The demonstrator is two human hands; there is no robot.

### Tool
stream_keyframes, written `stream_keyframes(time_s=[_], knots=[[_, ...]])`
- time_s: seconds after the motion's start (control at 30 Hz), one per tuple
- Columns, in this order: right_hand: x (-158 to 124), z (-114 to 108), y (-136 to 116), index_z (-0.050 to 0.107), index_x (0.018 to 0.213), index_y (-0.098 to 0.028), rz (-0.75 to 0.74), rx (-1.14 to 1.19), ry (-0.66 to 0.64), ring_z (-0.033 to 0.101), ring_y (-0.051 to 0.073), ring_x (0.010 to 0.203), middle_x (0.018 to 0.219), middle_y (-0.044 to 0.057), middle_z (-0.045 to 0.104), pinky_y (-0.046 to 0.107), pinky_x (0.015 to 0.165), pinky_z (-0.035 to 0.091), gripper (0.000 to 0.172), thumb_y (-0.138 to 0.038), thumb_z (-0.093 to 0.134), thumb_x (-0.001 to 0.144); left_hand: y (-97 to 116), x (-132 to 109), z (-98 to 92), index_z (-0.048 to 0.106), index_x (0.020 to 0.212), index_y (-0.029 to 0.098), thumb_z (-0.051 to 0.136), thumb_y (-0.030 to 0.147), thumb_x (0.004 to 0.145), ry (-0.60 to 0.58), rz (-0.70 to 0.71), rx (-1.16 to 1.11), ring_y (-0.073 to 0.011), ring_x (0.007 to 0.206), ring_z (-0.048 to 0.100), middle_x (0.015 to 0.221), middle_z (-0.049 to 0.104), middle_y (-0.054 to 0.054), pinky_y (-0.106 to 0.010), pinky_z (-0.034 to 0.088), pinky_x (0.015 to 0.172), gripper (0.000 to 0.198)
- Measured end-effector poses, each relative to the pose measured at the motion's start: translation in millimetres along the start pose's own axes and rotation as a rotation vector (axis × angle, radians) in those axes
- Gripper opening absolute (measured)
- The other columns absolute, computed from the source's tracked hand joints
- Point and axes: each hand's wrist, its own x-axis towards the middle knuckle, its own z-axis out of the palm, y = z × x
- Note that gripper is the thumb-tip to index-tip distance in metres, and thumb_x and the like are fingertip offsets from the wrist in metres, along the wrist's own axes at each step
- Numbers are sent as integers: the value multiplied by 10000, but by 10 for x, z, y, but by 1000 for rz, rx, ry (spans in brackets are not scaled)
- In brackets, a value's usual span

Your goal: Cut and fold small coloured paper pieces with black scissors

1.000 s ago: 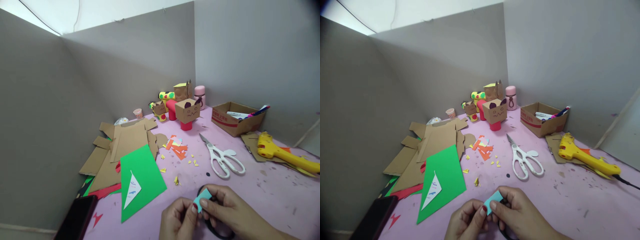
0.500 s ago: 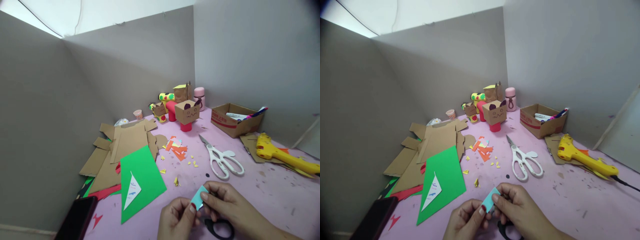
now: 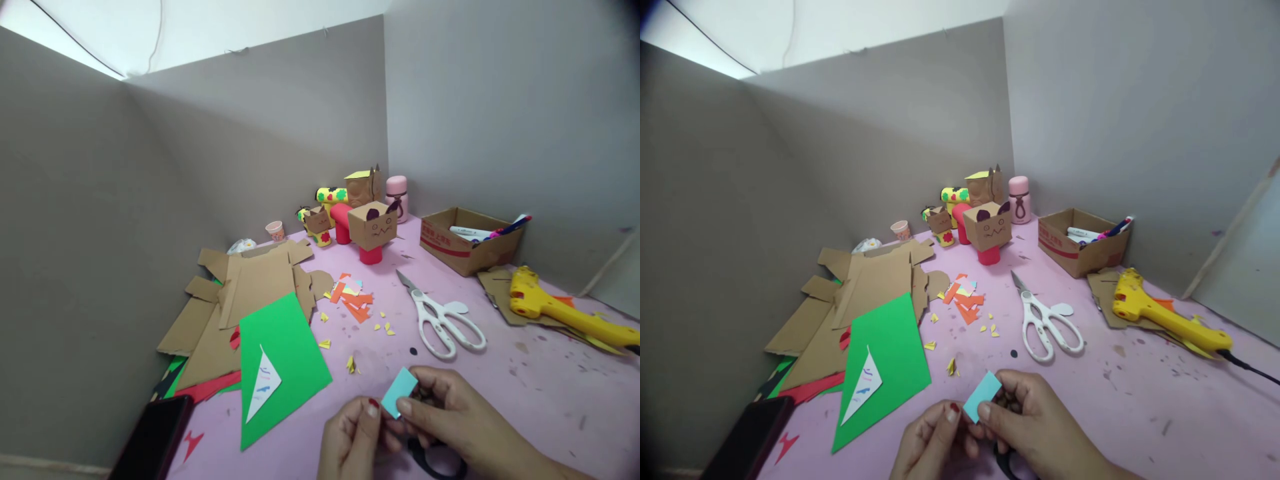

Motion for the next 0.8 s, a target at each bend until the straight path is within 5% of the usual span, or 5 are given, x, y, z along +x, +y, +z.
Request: stream_keyframes(time_s=[0.17, 0.8], knots=[[22, 1, 5, 587, 663, -125, 29, -59, 10, 438, 78, 425, 530, -26, 545, 195, 426, 305, 273, -371, 688, 725, 19, 2, 11, 616, 568, 130, 767, 562, 540, 67, -6, 5, -98, 505, 470, 546, 616, -12, -205, 338, 512, 458], [10, -6, 26, 571, 675, -131, 14, -61, -25, 448, 66, 414, 568, -14, 567, 187, 418, 308, 308, -414, 623, 788, 38, 7, 16, 604, 570, 131, 771, 560, 530, 70, 7, -10, -82, 470, 458, 520, 620, -9, -196, 319, 488, 462]])
